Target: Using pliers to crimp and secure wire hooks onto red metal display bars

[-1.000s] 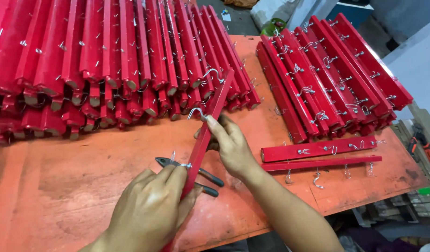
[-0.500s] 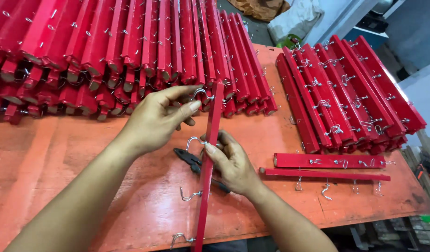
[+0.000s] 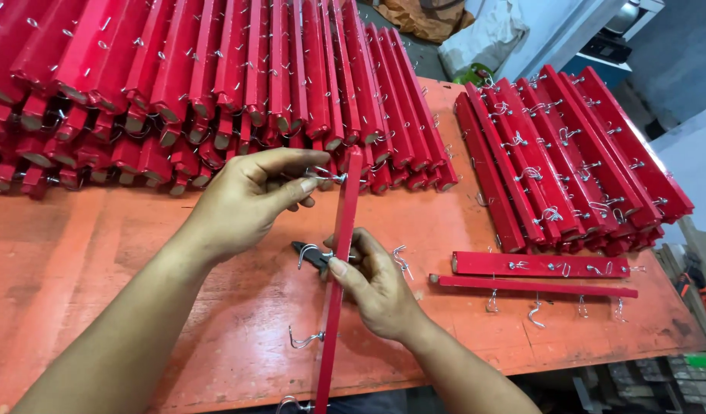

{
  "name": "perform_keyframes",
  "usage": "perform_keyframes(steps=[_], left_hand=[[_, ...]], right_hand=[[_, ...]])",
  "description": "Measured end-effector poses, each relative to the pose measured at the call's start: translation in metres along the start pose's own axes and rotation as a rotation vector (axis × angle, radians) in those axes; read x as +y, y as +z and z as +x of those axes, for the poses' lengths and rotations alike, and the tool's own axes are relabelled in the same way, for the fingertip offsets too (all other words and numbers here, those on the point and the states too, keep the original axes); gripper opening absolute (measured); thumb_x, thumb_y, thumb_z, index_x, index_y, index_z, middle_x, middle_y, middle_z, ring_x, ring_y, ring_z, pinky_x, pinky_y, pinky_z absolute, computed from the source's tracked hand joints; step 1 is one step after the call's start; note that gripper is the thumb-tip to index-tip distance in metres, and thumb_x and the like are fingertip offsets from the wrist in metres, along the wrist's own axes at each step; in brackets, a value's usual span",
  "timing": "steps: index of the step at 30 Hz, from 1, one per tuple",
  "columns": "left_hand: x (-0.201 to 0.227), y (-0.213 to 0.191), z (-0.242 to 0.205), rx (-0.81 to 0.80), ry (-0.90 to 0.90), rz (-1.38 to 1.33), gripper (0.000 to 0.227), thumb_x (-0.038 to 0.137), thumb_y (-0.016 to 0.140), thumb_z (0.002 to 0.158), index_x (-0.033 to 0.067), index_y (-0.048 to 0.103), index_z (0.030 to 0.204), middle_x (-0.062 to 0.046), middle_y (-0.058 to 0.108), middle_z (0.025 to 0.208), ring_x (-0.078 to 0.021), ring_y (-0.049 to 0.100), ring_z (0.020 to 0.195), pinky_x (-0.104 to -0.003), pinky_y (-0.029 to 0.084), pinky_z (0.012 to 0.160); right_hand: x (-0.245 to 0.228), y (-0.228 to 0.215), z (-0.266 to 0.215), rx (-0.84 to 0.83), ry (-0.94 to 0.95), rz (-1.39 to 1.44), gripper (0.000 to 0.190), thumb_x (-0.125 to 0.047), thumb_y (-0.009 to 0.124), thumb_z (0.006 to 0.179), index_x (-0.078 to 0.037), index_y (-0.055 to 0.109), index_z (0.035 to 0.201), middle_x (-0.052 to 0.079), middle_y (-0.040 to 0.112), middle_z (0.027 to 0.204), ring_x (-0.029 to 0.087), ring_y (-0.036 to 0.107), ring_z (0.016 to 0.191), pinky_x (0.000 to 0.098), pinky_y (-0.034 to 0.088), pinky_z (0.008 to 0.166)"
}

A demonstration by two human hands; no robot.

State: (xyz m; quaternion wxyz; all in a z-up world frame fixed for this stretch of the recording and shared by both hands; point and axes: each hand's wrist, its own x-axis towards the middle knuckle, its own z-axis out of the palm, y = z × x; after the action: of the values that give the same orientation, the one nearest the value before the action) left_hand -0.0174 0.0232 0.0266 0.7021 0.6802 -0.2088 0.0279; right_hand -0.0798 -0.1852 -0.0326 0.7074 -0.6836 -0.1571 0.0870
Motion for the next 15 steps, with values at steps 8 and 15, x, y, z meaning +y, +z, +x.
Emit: perform_keyframes(steps=[8, 15], left_hand=[[0.014, -0.007, -0.006, -0.027, -0.406, -0.424, 0.056, -0.004, 0.056, 0.082, 0.0036, 0.057, 0.137, -0.014, 0.066, 0.131, -0.0234, 0.065, 0.118, -0.032, 0.050, 0.101], [0.015, 0.000, -0.004, -0.006, -0.427, -0.561, 0.051, -0.004, 0.058, 0.084, -0.0013, 0.060, 0.134, -0.013, 0.066, 0.125, -0.0202, 0.064, 0.103, -0.032, 0.051, 0.095]], right_hand=[[-0.010, 0.018, -0.008, -0.020, 0.062, -0.106, 0.030, -0.031, 0.060, 0.095, -0.007, 0.054, 0.112, 0.006, 0.060, 0.092, 0.017, 0.068, 0.083, 0.0273, 0.054, 0.065], [-0.012, 0.027, -0.007, -0.087, 0.021, -0.183, 0.031, -0.031, 0.061, 0.096, -0.007, 0.055, 0.113, 0.005, 0.063, 0.110, 0.008, 0.052, 0.076, 0.0252, 0.049, 0.066]])
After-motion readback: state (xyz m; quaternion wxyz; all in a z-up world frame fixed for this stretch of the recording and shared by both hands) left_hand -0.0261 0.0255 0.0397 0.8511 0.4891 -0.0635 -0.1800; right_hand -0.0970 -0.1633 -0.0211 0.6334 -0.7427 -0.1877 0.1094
